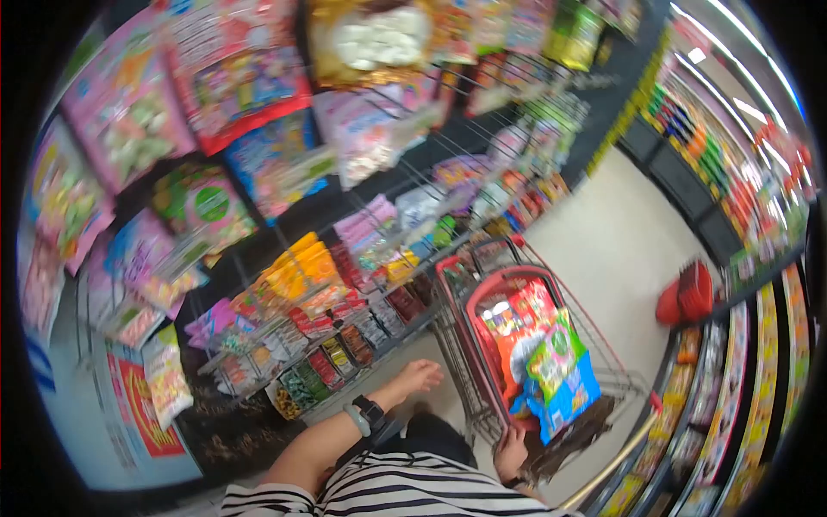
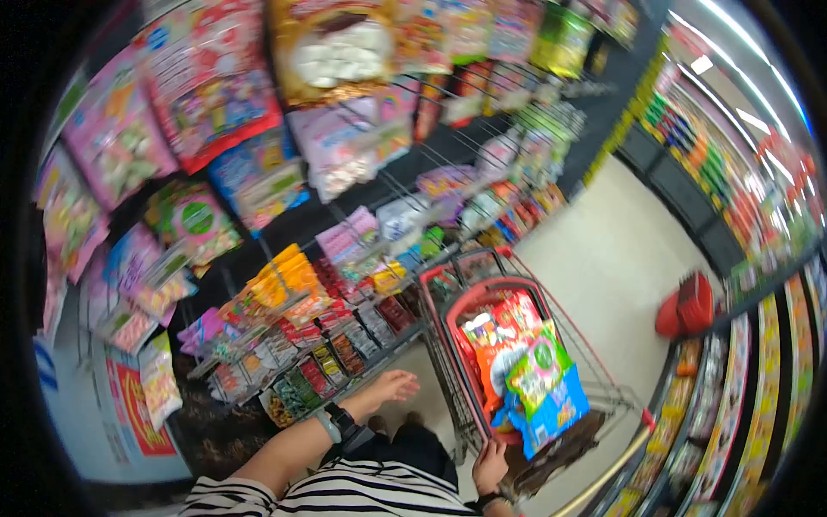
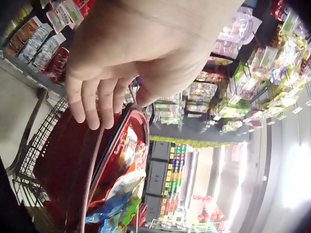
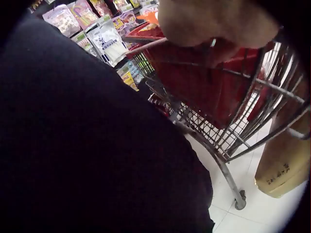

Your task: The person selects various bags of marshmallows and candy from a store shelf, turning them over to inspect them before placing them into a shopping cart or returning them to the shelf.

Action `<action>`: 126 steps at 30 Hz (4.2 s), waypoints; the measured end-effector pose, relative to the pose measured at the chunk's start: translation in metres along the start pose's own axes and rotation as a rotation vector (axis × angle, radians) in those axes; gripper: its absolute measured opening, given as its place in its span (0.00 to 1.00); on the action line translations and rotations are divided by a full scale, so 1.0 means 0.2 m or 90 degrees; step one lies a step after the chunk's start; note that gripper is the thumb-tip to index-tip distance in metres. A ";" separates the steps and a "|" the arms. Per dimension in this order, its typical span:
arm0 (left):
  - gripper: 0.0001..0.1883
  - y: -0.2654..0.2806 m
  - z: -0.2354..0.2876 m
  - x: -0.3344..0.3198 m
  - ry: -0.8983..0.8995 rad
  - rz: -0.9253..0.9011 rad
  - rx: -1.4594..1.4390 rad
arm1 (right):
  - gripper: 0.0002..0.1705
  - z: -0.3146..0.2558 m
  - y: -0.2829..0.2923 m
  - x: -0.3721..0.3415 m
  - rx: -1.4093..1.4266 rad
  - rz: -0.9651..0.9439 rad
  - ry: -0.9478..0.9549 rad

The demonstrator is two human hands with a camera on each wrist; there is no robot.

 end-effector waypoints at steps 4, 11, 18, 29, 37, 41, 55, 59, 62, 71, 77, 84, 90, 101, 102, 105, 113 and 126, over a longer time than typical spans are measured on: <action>0.19 0.13 0.02 -0.04 -0.050 0.067 -0.077 | 0.15 -0.01 -0.09 0.14 -0.046 0.023 0.076; 0.17 0.53 0.23 -0.51 -0.214 0.267 -0.252 | 0.18 -0.55 -0.20 0.43 0.203 -0.324 0.395; 0.13 1.07 0.37 -1.51 -0.622 0.711 -0.340 | 0.19 -1.24 -0.14 0.24 0.317 -0.654 0.525; 0.28 1.90 0.41 -2.47 -0.677 1.093 -0.187 | 0.23 -2.94 0.36 -0.33 0.556 -0.684 0.947; 0.33 2.40 0.38 -2.46 -0.757 0.914 -0.367 | 0.41 -3.81 0.18 -0.58 0.532 -0.740 0.838; 0.28 2.27 0.45 -2.52 -0.690 0.948 -0.388 | 0.45 -4.01 0.00 -0.58 0.623 -0.662 0.781; 0.18 1.62 0.29 -2.62 -0.842 0.985 -0.433 | 0.27 -3.58 0.31 -0.83 0.869 -0.927 0.795; 0.20 1.54 0.19 -2.56 -0.774 0.939 -0.502 | 0.27 -3.41 0.39 -0.84 0.755 -0.797 0.843; 0.23 1.49 0.15 -2.45 -0.717 0.881 -0.464 | 0.26 -3.28 0.38 -0.76 0.772 -0.735 0.809; 0.31 1.09 0.20 -2.00 -0.419 0.584 -0.227 | 0.21 -2.81 0.41 -0.39 0.675 -0.624 0.741; 0.36 0.81 0.21 -1.69 -0.207 0.370 -0.102 | 0.26 -2.48 0.60 -0.14 0.584 -0.235 0.805; 0.28 0.65 0.50 -1.44 -0.481 0.307 -0.370 | 0.29 -2.18 0.83 -0.06 0.570 -0.208 0.939; 0.29 0.44 0.64 -1.30 -0.519 0.121 -0.335 | 0.44 -1.83 0.78 0.39 0.993 -0.345 0.382; 0.39 0.31 0.68 -1.16 -0.514 0.043 0.059 | 0.22 -1.63 0.82 0.46 1.151 -0.474 0.202; 0.40 0.30 0.69 -1.16 -0.503 0.039 0.038 | 0.22 -1.63 0.84 0.47 1.153 -0.463 0.209; 0.44 0.21 0.76 -1.18 -0.483 0.006 -0.049 | 0.22 -1.61 0.86 0.48 1.150 -0.441 0.220; 0.48 0.14 0.91 -1.23 -0.493 0.018 -0.053 | 0.21 -1.62 0.90 0.51 1.158 -0.411 0.252; 0.20 -0.10 0.90 -0.47 -0.221 -0.143 -0.041 | 0.17 -0.63 0.57 0.64 1.091 -0.144 -0.161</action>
Point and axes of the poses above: each hand's wrist, its own x-axis towards the middle knuckle, its own y-axis out of the back of the hand, z = x × y, the point moved 8 cm from there along x, towards the middle knuckle
